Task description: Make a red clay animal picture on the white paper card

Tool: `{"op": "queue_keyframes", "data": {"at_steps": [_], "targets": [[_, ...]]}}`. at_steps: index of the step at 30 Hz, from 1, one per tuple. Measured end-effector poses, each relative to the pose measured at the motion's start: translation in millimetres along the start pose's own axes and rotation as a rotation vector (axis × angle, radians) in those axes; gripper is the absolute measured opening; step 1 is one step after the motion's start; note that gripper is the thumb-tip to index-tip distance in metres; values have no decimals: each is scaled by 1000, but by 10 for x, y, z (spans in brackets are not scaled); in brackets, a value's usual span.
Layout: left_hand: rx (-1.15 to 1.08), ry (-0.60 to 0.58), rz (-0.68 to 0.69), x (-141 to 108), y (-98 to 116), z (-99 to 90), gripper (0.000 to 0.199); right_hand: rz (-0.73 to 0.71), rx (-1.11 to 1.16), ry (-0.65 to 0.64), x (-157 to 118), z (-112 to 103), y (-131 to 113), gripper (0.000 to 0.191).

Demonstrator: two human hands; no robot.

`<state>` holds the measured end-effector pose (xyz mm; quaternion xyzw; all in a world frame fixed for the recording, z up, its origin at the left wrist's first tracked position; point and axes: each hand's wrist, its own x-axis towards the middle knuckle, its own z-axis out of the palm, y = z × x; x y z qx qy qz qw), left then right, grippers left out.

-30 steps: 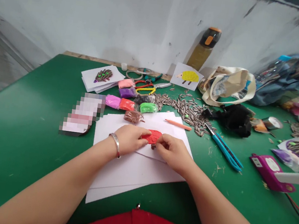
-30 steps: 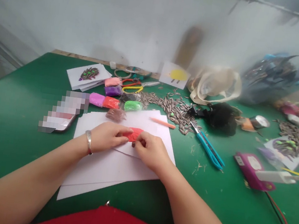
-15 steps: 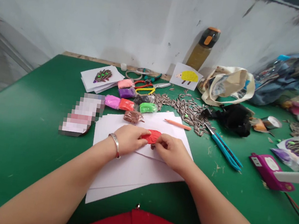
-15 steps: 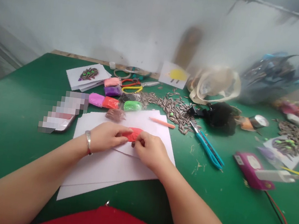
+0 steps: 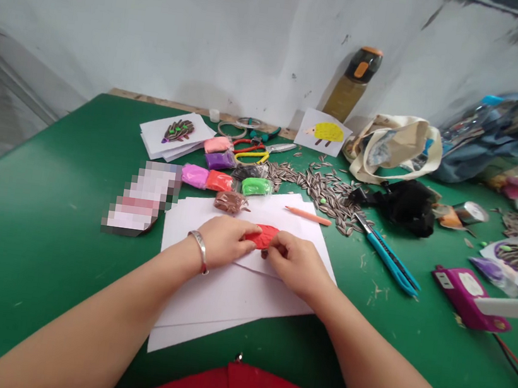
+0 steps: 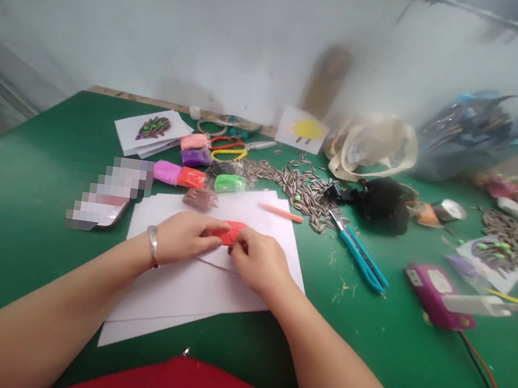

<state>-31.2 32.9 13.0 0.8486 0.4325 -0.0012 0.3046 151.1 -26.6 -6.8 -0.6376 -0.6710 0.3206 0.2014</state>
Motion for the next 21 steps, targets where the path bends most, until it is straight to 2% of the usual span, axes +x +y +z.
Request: {"op": "queue_keyframes", "data": {"at_steps": [6, 11, 16, 21], "targets": [[8, -1, 9, -3, 5, -6, 22, 0, 70, -4, 6, -3, -10, 15], [19, -2, 4, -1, 4, -9, 22, 13, -46, 8, 10, 9, -27, 16], [7, -9, 7, 0, 10, -15, 24, -5, 20, 1, 4, 18, -7, 14], [18, -18, -6, 1, 23, -26, 24, 19, -64, 1, 7, 19, -13, 14]]}}
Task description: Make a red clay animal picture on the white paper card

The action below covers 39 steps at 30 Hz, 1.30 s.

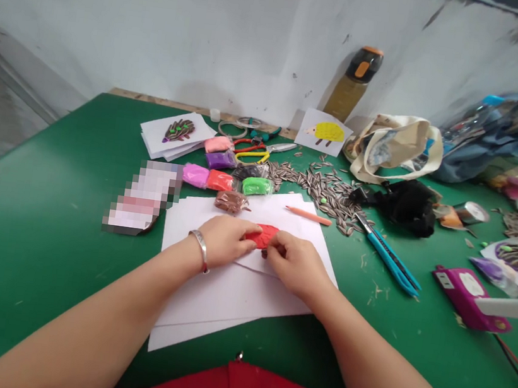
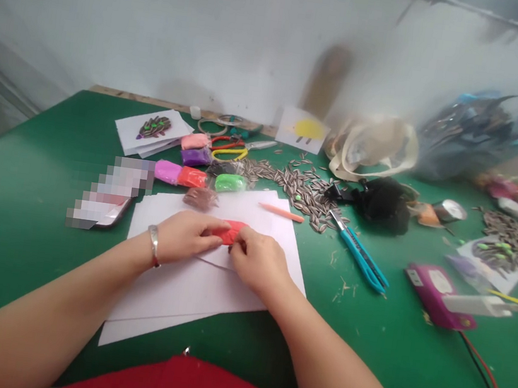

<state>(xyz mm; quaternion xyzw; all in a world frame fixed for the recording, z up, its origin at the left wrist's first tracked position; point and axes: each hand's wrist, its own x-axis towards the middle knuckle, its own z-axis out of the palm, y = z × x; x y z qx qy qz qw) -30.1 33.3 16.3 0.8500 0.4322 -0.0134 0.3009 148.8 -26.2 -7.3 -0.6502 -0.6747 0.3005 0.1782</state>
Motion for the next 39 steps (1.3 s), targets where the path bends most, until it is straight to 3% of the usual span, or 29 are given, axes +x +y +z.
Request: {"op": "queue_keyframes", "data": {"at_steps": [5, 18, 39], "targets": [[-1, -2, 5, 0, 5, -2, 25, -24, 68, -10, 0, -11, 6, 13], [5, 16, 7, -7, -9, 10, 27, -47, -48, -54, -14, -19, 33, 14], [-6, 23, 3, -5, -17, 18, 25, -42, 108, -42, -6, -44, 36, 17]]}}
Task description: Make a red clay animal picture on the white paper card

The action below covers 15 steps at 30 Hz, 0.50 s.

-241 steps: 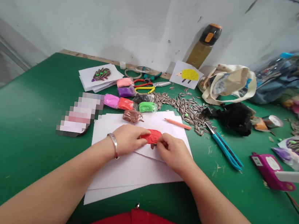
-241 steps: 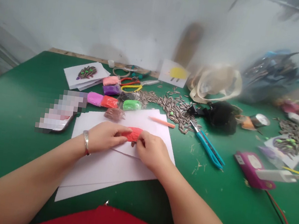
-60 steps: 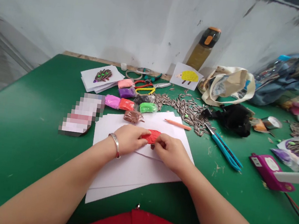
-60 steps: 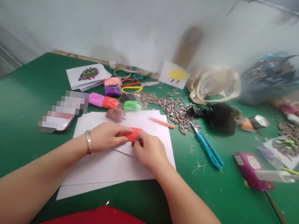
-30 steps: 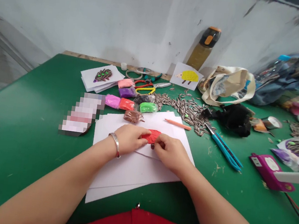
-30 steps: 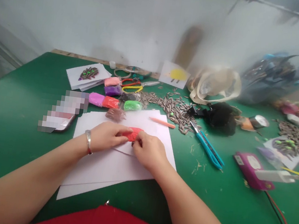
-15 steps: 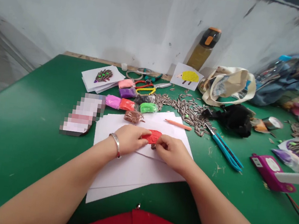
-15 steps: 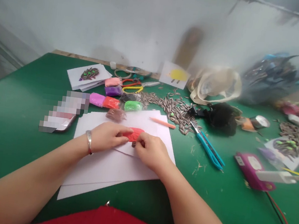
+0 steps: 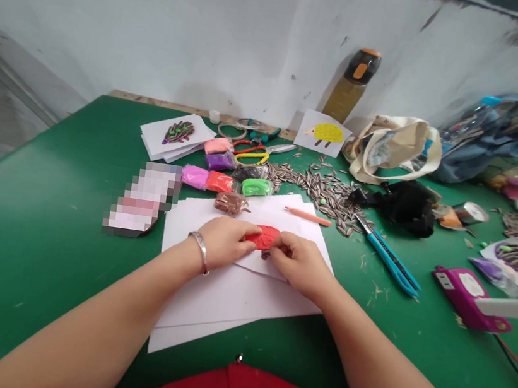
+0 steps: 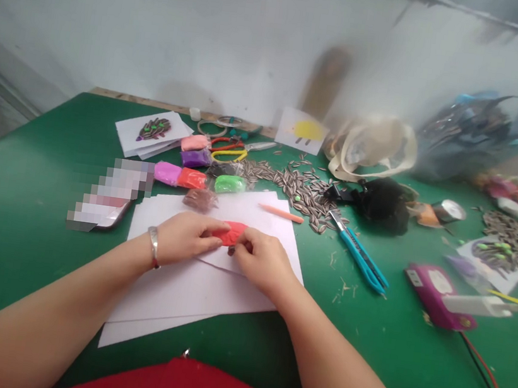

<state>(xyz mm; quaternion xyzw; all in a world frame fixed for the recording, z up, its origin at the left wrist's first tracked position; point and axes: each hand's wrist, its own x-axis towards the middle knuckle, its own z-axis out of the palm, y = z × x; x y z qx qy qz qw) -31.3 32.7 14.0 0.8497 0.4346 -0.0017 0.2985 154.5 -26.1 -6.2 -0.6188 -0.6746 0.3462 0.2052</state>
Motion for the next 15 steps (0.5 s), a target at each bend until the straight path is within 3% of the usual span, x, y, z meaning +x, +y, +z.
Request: {"op": "queue_keyframes", "data": {"at_steps": [15], "targets": [[-4, -6, 9, -11, 5, 0, 22, 2, 2, 55, 0, -15, 10, 16]]}}
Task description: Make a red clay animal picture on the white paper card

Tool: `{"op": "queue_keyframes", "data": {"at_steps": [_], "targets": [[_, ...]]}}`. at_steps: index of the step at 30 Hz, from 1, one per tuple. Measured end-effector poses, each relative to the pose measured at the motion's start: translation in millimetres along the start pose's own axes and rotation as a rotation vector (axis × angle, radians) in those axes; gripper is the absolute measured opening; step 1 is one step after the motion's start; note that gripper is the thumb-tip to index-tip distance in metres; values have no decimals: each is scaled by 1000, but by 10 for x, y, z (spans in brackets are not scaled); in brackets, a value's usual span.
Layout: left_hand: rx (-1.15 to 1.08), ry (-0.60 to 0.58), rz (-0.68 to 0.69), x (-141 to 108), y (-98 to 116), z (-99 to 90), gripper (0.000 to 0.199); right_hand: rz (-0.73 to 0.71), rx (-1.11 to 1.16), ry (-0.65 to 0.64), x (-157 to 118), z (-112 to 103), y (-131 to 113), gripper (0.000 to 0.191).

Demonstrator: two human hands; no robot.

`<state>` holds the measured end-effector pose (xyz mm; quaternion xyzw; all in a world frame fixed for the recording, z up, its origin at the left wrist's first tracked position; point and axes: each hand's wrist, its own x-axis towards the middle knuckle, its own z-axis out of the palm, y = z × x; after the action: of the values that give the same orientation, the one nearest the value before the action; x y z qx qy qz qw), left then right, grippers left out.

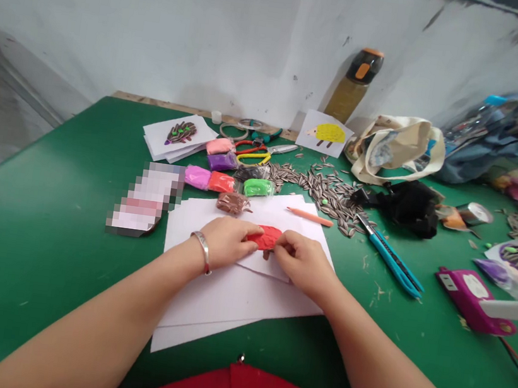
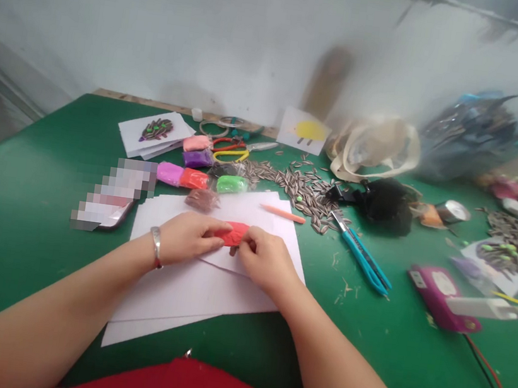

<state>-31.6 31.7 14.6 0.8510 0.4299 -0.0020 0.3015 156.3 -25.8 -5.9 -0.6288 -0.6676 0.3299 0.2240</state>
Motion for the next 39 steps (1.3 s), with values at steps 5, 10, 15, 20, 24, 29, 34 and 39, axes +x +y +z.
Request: {"op": "queue_keyframes", "data": {"at_steps": [5, 10, 15, 20, 24, 29, 34, 39], "targets": [[2, 9, 4, 0, -10, 2, 21, -44, -23, 8, -3, -4, 0, 17], [-5, -9, -7, 2, 2, -13, 21, -49, 30, 32, -13, -5, -3, 14], [-10, -8, -12, -1, 14, -21, 21, -71, -25, 48, -25, -20, 15, 12], [-5, -12, -4, 6, 5, -17, 23, -76, -12, -10, -37, -35, 23, 16], [0, -12, -14, 13, 6, -14, 25, -96, -35, -13, -37, -19, 16, 20], [-6, -12, -19, 9, 17, -15, 25, -80, -33, 13, -24, -2, 12, 17], [3, -7, -10, 9, 12, -11, 25, -68, -58, 16, -13, 12, 16, 18], [-10, -6, -5, 15, -11, -1, 25, -60, -14, 36, -10, 22, 18, 17]]}}
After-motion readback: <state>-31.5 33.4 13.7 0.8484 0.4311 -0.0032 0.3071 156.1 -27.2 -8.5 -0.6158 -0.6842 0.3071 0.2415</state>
